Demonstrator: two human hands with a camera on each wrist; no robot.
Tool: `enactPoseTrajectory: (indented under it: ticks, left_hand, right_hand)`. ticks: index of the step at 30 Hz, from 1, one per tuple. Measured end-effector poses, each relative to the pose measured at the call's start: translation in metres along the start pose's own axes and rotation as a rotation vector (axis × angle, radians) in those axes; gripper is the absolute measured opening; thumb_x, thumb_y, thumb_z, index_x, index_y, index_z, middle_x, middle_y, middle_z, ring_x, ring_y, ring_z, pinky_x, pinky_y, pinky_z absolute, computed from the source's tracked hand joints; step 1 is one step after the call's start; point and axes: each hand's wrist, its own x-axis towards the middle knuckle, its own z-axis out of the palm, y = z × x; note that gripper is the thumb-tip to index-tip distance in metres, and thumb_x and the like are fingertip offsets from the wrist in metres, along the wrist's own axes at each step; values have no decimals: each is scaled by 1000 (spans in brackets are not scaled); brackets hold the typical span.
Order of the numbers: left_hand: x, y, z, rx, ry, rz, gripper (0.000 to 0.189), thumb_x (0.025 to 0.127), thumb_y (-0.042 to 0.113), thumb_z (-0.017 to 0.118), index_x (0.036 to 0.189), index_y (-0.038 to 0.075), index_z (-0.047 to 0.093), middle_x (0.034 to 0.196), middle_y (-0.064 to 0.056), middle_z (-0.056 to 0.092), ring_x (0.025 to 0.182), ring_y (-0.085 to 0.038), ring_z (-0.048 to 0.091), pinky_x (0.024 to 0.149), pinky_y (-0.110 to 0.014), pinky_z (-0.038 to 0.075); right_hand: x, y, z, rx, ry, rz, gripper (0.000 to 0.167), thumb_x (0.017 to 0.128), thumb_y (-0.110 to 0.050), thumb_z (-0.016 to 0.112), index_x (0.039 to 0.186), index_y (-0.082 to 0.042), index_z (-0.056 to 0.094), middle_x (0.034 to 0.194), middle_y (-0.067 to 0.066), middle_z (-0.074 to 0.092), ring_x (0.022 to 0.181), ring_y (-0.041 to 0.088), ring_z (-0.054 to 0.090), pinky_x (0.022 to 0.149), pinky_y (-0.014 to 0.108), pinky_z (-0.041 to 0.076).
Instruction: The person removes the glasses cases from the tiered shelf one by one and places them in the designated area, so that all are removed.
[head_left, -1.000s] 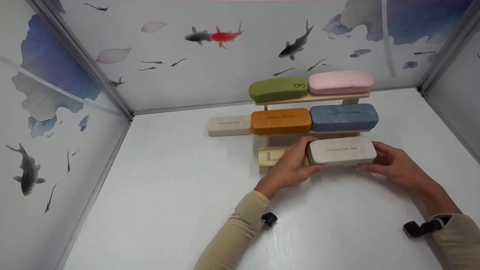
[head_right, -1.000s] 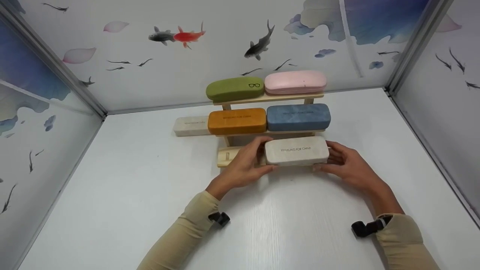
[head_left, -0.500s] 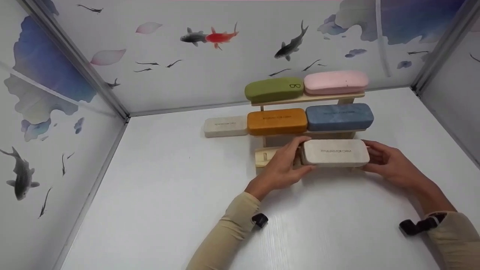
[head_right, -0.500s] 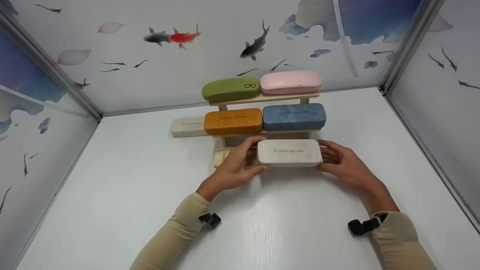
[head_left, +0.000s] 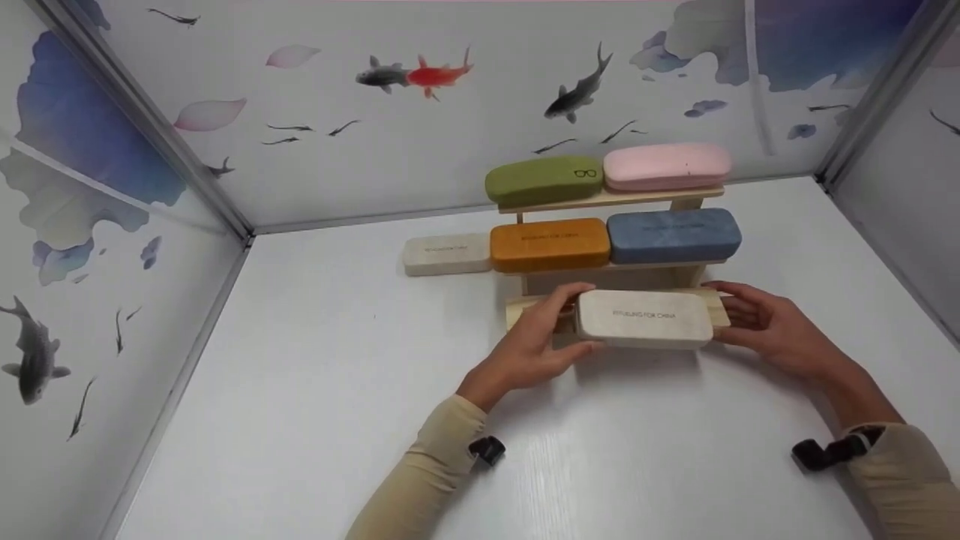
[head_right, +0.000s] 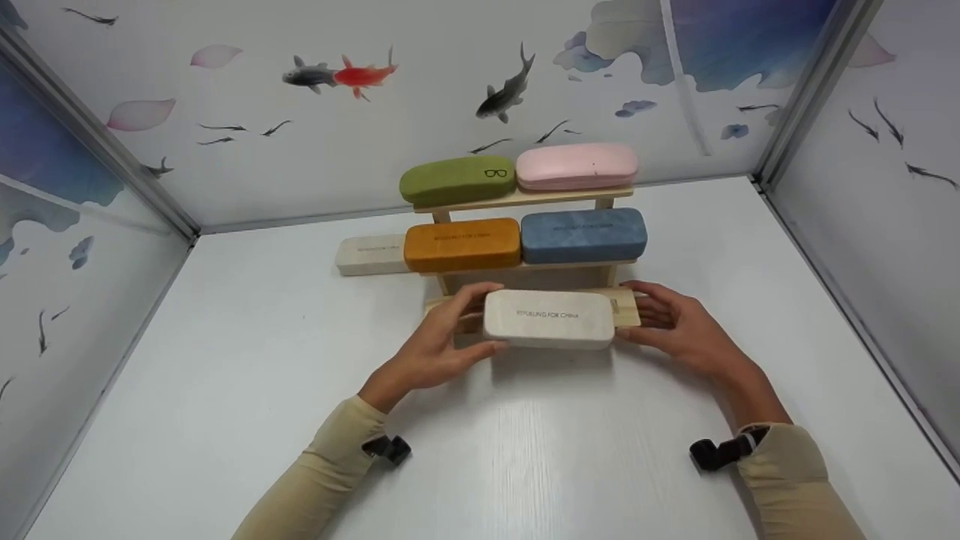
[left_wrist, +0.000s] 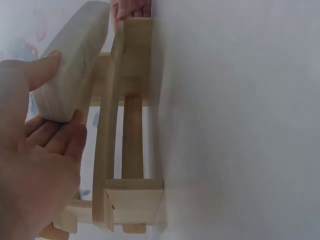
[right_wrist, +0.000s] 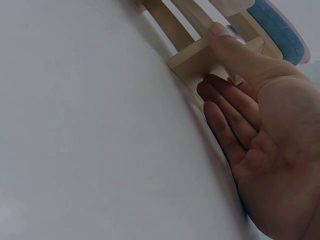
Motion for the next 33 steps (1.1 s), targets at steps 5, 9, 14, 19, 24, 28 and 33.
enactPoseTrajectory:
  ticks: [5, 9, 14, 19, 24, 28, 33]
  left_hand:
    - [-6, -3, -9, -44, 16, 28, 74, 99, 26, 82, 161, 24, 41, 157, 7, 56, 147, -6, 53, 124, -31, 47]
    - [-9, -5, -16, -45, 28, 50, 75, 99, 24, 83, 161, 25, 42, 158, 8, 56, 148, -7, 52, 126, -35, 45]
    - [-13, -7, -26, -69, 36, 66, 74, 98, 23, 84, 160, 25, 43, 156, 8, 56, 147, -8, 52, 127, -44, 45]
    - [-18, -11, -37, -64, 42, 86, 74, 96, 15, 85, 159, 18, 45, 155, 6, 58, 145, -10, 55, 126, -44, 46]
    - [-26, -15, -49, -61, 45, 94, 74, 95, 11, 85, 157, 17, 47, 153, 4, 59, 142, -12, 58, 125, -37, 47]
    - [-37, -17, -62, -58, 34, 94, 73, 95, 14, 86, 156, 17, 47, 151, 4, 59, 141, -13, 58, 123, -35, 49]
    - [-54, -21, -76, -58, 42, 60, 73, 96, 19, 86, 157, 15, 47, 152, 5, 60, 143, -14, 58, 122, -34, 49]
  right_hand:
    - [0, 0, 1, -1, 6, 7, 76, 102, -21, 79, 167, -13, 41, 145, -11, 66, 125, -9, 66, 92, 17, 61]
    - [1, 0, 1, -17, 15, 0, 77, 102, -20, 79, 167, -11, 40, 148, -6, 65, 125, -10, 65, 93, 15, 60]
    - [1, -1, 2, -11, 12, 13, 76, 101, -21, 79, 167, -12, 41, 147, -6, 66, 124, -9, 65, 93, 15, 60]
    - [2, -3, 3, -3, 25, 31, 78, 100, -21, 81, 167, -12, 42, 143, -10, 66, 122, -10, 65, 92, 15, 60]
    - [0, -1, 4, -7, 28, 31, 79, 100, -22, 81, 167, -11, 40, 142, -15, 65, 122, -11, 65, 94, 13, 58]
    - [-1, 1, 3, -14, 22, 16, 78, 101, -21, 80, 167, -11, 40, 142, -16, 66, 122, -10, 66, 94, 13, 58]
    - [0, 0, 2, -21, 22, 4, 77, 101, -21, 80, 167, -12, 41, 142, -15, 67, 123, -10, 66, 94, 12, 58]
